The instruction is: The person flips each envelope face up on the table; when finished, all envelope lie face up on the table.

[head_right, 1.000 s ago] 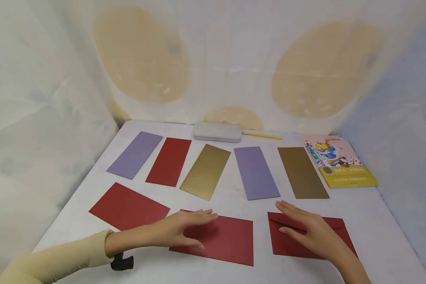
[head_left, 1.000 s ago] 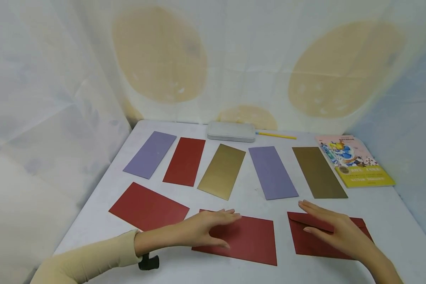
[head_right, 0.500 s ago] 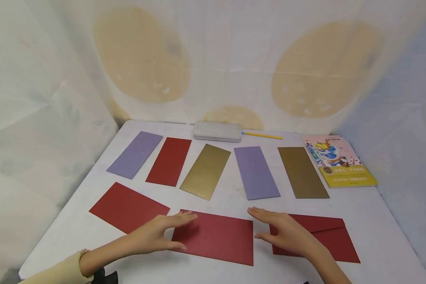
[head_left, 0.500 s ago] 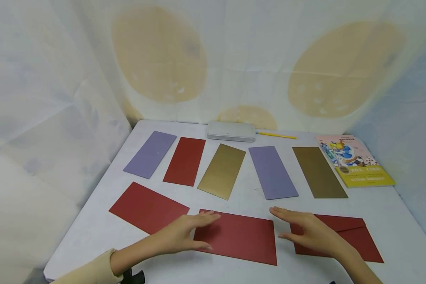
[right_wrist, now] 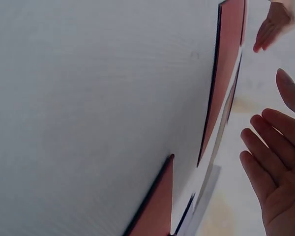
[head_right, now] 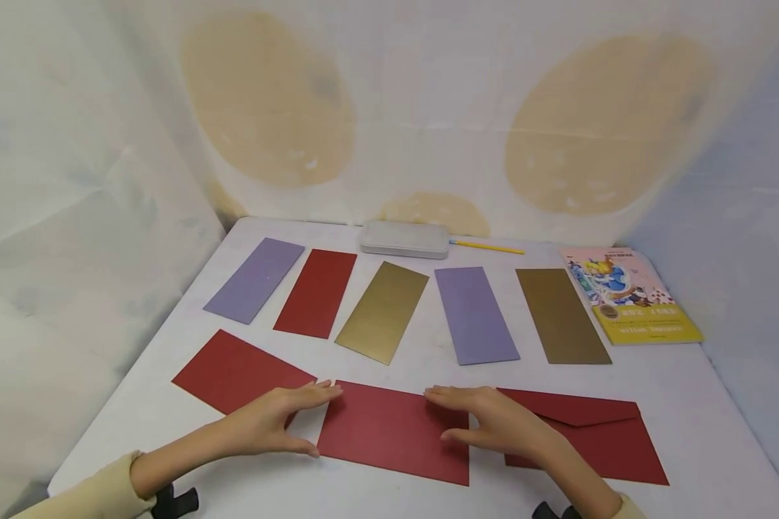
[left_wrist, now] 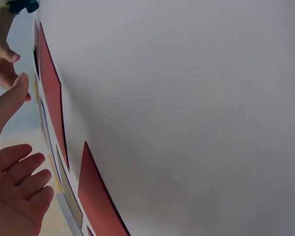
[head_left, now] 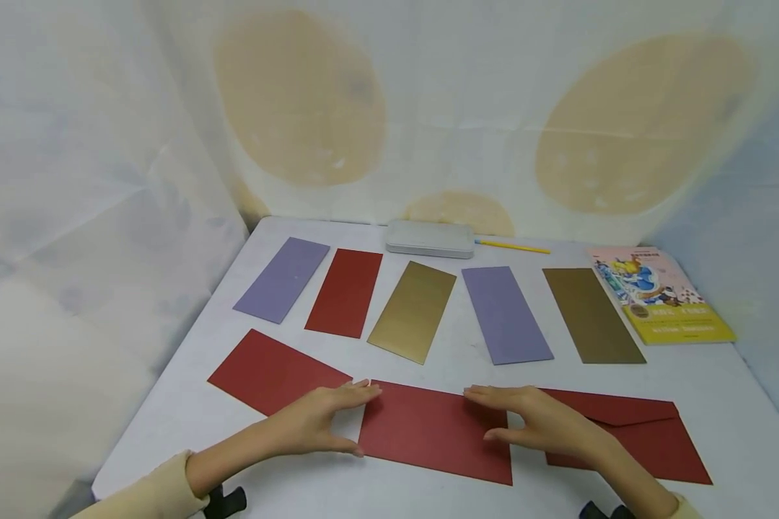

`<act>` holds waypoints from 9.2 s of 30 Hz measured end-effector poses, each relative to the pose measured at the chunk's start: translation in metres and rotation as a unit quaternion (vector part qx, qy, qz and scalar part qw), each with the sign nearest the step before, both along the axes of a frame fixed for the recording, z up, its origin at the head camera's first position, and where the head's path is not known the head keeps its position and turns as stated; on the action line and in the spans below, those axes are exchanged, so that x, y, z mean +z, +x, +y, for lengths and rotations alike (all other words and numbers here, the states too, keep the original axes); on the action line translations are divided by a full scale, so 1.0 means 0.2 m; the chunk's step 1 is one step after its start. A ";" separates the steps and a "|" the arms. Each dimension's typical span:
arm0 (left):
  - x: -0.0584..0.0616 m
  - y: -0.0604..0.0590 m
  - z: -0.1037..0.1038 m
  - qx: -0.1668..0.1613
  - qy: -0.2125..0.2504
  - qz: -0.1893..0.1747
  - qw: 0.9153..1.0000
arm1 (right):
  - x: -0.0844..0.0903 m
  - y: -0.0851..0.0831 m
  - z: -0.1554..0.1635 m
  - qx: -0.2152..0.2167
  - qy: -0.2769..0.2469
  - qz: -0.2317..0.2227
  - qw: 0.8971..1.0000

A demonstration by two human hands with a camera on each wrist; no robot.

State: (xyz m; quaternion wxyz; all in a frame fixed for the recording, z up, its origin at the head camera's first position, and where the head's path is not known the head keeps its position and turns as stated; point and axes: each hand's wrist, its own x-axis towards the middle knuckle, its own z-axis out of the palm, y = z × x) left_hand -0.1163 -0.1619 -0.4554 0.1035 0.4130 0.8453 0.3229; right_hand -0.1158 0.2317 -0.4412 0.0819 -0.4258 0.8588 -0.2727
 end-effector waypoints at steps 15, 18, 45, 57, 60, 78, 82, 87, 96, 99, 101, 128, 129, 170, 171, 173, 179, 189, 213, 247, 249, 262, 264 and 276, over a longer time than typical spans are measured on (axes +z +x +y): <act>-0.04 -0.02 0.01 -0.026 -0.084 0.024 0.996 | -0.01 -0.03 -0.01 0.026 0.040 -0.070 0.996; -0.03 -0.02 0.02 -0.024 -0.085 0.017 0.996 | -0.01 -0.03 -0.01 0.033 0.041 -0.075 0.996; -0.03 -0.05 0.00 -0.049 -0.089 0.083 0.991 | 0.01 -0.01 0.01 0.029 0.025 -0.042 0.998; 0.02 -0.13 -0.01 -0.040 -0.042 0.014 0.998 | 0.18 0.09 0.03 -0.022 0.011 0.002 1.000; 0.04 -0.16 -0.01 -0.037 -0.040 -0.025 0.998 | 0.22 0.11 0.03 -0.032 0.012 0.024 0.999; 0.14 -0.30 0.03 0.000 -0.033 -0.156 0.987 | 0.25 0.10 0.03 -0.010 -0.014 0.115 0.993; 0.16 -0.31 0.03 0.030 -0.044 -0.163 0.985 | 0.24 0.05 0.03 0.008 -0.044 0.126 0.991; 0.15 -0.34 0.04 0.037 -0.018 -0.140 0.989 | 0.23 -0.01 0.04 0.006 -0.063 0.116 0.991; 0.12 -0.36 0.05 -0.017 0.112 0.095 0.989 | 0.22 -0.10 0.05 0.009 -0.072 0.108 0.991; 0.11 -0.38 0.06 -0.038 0.131 0.157 0.978 | 0.21 -0.14 0.06 0.008 -0.066 0.117 0.991; 0.11 -0.39 0.06 -0.046 0.136 0.171 0.975 | 0.20 -0.16 0.06 0.005 -0.062 0.121 0.991; 0.03 -0.44 0.12 -0.009 0.137 0.122 0.983 | 0.08 -0.29 0.12 -0.022 -0.047 0.128 0.990; 0.03 -0.44 0.12 -0.010 0.135 0.118 0.984 | 0.07 -0.28 0.12 -0.024 -0.045 0.124 0.991; -0.02 -0.21 0.09 -0.010 -0.029 0.050 0.998 | 0.01 -0.11 0.11 -0.006 0.018 -0.041 0.999; -0.01 -0.19 0.09 -0.015 -0.034 0.051 0.998 | 0.01 -0.10 0.11 -0.001 0.015 -0.043 0.999; -0.01 -0.17 0.08 -0.022 -0.043 0.052 0.997 | 0.02 -0.09 0.11 0.009 0.014 -0.051 0.999; -0.02 -0.14 0.09 -0.043 -0.046 0.064 0.996 | 0.02 -0.07 0.10 0.021 0.027 -0.059 0.998; -0.05 -0.14 0.08 -0.047 -0.030 0.043 0.998 | 0.02 -0.09 0.10 -0.001 0.043 -0.083 0.996; 0.07 -0.03 -0.05 0.012 0.040 0.131 0.990 | 0.15 -0.12 -0.07 -0.018 -0.015 -0.022 0.999; 0.04 -0.09 -0.76 0.197 -0.037 0.123 0.972 | 0.15 -0.37 -0.84 0.111 -0.053 -0.005 0.992; 0.03 -0.11 -0.79 0.196 -0.032 0.125 0.972 | 0.15 -0.38 -0.88 0.122 -0.045 -0.002 0.992; -0.01 -0.15 -0.91 0.179 -0.034 0.134 0.974 | 0.14 -0.48 -1.10 0.155 0.005 -0.034 0.987; -0.02 -0.16 -0.91 0.178 -0.034 0.135 0.974 | 0.12 -0.50 -1.13 0.154 0.021 -0.040 0.987; -0.08 -0.19 -0.95 0.194 -0.066 0.129 0.970 | 0.06 -0.51 -1.22 0.170 0.108 -0.053 0.978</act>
